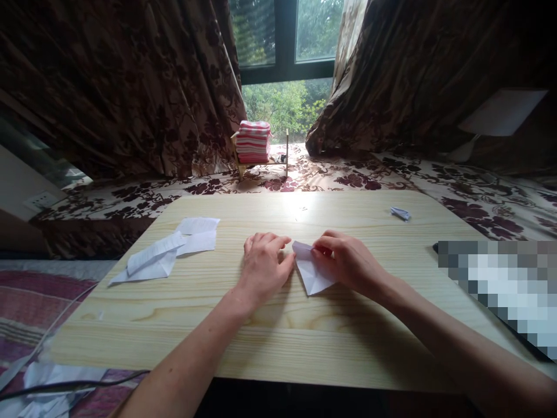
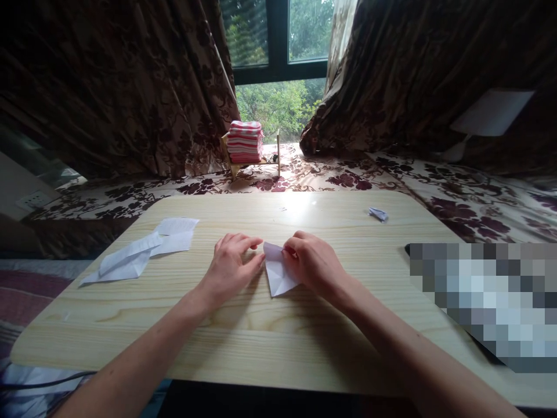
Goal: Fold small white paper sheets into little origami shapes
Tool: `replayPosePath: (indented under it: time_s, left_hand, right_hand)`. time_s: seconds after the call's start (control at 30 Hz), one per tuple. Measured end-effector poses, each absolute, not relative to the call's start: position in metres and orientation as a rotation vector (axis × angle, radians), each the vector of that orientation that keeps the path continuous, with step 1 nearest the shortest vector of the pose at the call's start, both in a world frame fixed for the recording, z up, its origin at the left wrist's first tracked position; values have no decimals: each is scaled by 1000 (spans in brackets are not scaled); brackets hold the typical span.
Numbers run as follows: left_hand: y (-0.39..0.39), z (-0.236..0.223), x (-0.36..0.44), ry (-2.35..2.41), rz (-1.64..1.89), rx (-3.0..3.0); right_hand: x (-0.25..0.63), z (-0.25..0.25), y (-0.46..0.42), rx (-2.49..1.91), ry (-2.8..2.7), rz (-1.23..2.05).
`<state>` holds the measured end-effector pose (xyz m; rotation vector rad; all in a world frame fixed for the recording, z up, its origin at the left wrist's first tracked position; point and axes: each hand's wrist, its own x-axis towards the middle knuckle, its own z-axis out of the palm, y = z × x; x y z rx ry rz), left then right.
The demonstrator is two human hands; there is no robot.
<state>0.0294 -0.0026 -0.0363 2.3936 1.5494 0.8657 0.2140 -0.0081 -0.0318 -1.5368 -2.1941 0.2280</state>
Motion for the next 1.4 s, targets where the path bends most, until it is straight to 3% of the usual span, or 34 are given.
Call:
replayPosePath:
  time_s: [0.2, 0.5, 1.4]
  left_hand:
    - [-5, -32, 36, 1470, 1004, 2041]
    - [-6, -20, 43, 1314, 943, 1725]
    - [2, -38, 36, 1680, 701, 2246]
  right_hand:
    - [212, -32, -3, -1431, -1961, 277]
    - [210, -42, -5, -1372, -1846, 339]
    - [200, -35, 6, -1670, -2189, 245]
